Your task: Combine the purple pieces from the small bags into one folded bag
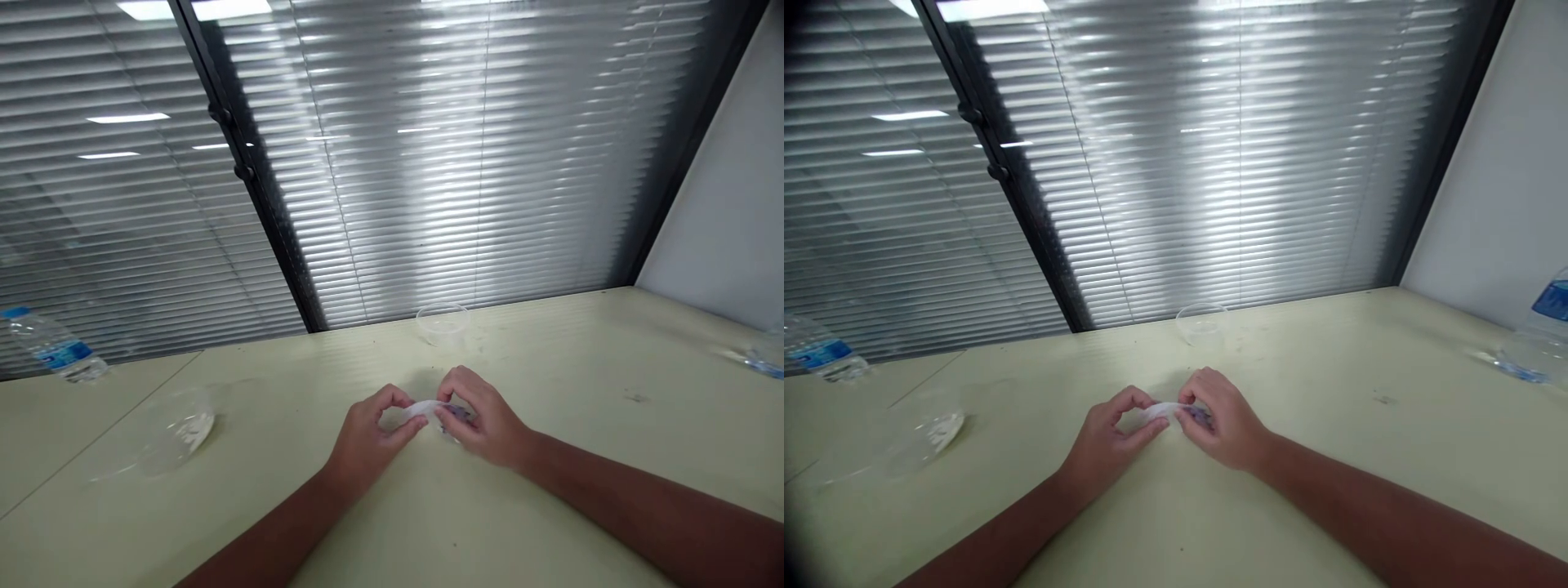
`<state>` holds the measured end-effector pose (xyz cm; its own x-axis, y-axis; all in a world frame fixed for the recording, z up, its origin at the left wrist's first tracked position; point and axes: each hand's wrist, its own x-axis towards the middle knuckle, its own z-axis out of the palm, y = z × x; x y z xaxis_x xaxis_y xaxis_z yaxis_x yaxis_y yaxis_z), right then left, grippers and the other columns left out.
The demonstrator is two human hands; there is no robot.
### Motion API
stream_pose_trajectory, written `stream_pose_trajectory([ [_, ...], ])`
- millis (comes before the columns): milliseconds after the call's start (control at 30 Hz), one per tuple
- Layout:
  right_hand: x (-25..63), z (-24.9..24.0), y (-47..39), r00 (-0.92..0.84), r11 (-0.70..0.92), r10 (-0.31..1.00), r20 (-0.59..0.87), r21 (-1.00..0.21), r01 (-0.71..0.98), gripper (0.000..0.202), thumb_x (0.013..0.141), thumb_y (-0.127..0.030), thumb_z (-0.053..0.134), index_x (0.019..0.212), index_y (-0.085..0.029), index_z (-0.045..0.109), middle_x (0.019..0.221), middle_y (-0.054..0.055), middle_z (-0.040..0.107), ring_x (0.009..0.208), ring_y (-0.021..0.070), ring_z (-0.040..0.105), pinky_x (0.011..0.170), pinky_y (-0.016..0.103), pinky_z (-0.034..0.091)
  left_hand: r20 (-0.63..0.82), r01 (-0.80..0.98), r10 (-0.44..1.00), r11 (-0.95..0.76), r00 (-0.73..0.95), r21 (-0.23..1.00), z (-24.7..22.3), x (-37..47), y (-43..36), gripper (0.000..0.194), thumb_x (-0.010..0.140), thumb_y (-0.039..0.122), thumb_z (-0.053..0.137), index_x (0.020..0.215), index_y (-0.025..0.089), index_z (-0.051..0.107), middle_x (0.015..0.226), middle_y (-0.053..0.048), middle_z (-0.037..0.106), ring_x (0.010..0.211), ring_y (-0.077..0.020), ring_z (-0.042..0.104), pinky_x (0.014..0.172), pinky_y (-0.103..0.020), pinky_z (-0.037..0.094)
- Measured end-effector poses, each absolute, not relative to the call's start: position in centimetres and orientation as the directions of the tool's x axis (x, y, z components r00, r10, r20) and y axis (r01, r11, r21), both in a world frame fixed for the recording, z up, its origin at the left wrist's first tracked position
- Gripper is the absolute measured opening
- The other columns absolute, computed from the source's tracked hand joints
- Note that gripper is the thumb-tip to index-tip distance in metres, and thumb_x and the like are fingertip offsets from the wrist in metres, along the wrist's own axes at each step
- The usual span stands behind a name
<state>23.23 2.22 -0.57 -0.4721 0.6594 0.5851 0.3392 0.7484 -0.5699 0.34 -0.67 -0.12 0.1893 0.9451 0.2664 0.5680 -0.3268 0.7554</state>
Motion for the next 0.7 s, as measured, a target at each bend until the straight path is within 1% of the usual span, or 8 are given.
stream_pose_trajectory([
  [67,23.3,-0.7,2.3,-0.494,0.681,0.713,0.498,-0.659,0.319,0.010,0.093,-0.028,0.063,0.095,-0.021,0.056,0.090,0.004,0.059,0.081,0.0179,0.054,0.072,0.031,0.042,0.233,0.573,0.949,-0.314,0.211,0.757,-0.4,0.0,-0.3,0.027,0.089,0.046,0.072,0.086,0.020,0.063,0.085,0.001,0.068,0.080,-0.0160,0.061,0.072,-0.025,0.043],
  [167,23.4,-0.9,2.6,-0.530,0.595,0.760,0.377,-0.731,0.335,0.021,0.088,-0.033,0.071,0.099,-0.021,0.057,0.093,0.003,0.059,0.084,0.0174,0.054,0.071,0.029,0.042,0.166,0.537,0.952,-0.283,0.257,0.795,-0.9,-0.3,0.1,0.026,0.088,0.044,0.071,0.088,0.019,0.062,0.082,0.001,0.065,0.075,-0.0150,0.058,0.066,-0.024,0.040],
  [267,23.4,-1.1,2.6,-0.561,0.571,0.764,0.317,-0.738,0.360,0.032,0.082,-0.036,0.077,0.101,-0.022,0.056,0.097,0.003,0.060,0.088,0.0186,0.054,0.074,0.029,0.042,0.092,0.461,0.924,-0.269,0.371,0.846,-1.1,-0.2,0.4,0.027,0.087,0.043,0.072,0.095,0.019,0.062,0.085,0.000,0.065,0.073,-0.0148,0.057,0.063,-0.023,0.039],
  [400,23.3,-1.3,2.5,-0.598,0.592,0.746,0.294,-0.705,0.392,0.046,0.076,-0.040,0.083,0.108,-0.023,0.055,0.107,0.005,0.061,0.100,0.0225,0.053,0.082,0.032,0.044,0.161,0.484,0.873,-0.400,0.461,0.778,-1.1,0.0,0.6,0.025,0.080,0.037,0.077,0.097,0.021,0.070,0.095,-0.004,0.070,0.085,-0.0195,0.062,0.073,-0.025,0.044],
  [467,23.1,-1.6,2.6,-0.592,0.621,0.738,0.324,-0.671,0.406,0.047,0.077,-0.041,0.082,0.111,-0.023,0.056,0.109,0.005,0.061,0.102,0.0229,0.054,0.087,0.034,0.044,0.186,0.517,0.874,-0.425,0.449,0.743,-1.2,0.0,0.6,0.020,0.082,0.036,0.075,0.097,0.022,0.073,0.093,-0.004,0.071,0.086,-0.0204,0.063,0.074,-0.027,0.043],
  [567,23.0,-2.1,3.0,-0.528,0.640,0.755,0.389,-0.613,0.463,0.047,0.080,-0.044,0.081,0.115,-0.023,0.057,0.109,0.005,0.064,0.102,0.0231,0.057,0.096,0.040,0.041,0.175,0.604,0.924,-0.358,0.341,0.712,-1.5,-0.2,0.8,0.020,0.087,0.041,0.070,0.091,0.021,0.072,0.084,-0.003,0.069,0.076,-0.0192,0.060,0.066,-0.027,0.039],
  [633,23.0,-2.5,3.3,-0.460,0.596,0.799,0.387,-0.610,0.523,0.047,0.084,-0.045,0.078,0.119,-0.023,0.058,0.112,0.007,0.065,0.106,0.0251,0.057,0.100,0.043,0.040,0.186,0.663,0.942,-0.328,0.278,0.673,-1.7,-0.3,0.9,0.025,0.088,0.046,0.070,0.087,0.021,0.071,0.080,-0.002,0.067,0.074,-0.0199,0.058,0.065,-0.029,0.037],
  [700,23.0,-2.6,3.6,-0.411,0.550,0.834,0.370,-0.619,0.560,0.041,0.090,-0.042,0.072,0.123,-0.023,0.059,0.117,0.008,0.065,0.110,0.0266,0.057,0.102,0.045,0.039,0.232,0.702,0.940,-0.340,0.249,0.626,-1.9,-0.4,1.0,0.029,0.087,0.051,0.072,0.090,0.022,0.072,0.082,-0.002,0.069,0.077,-0.0217,0.058,0.071,-0.031,0.037],
])
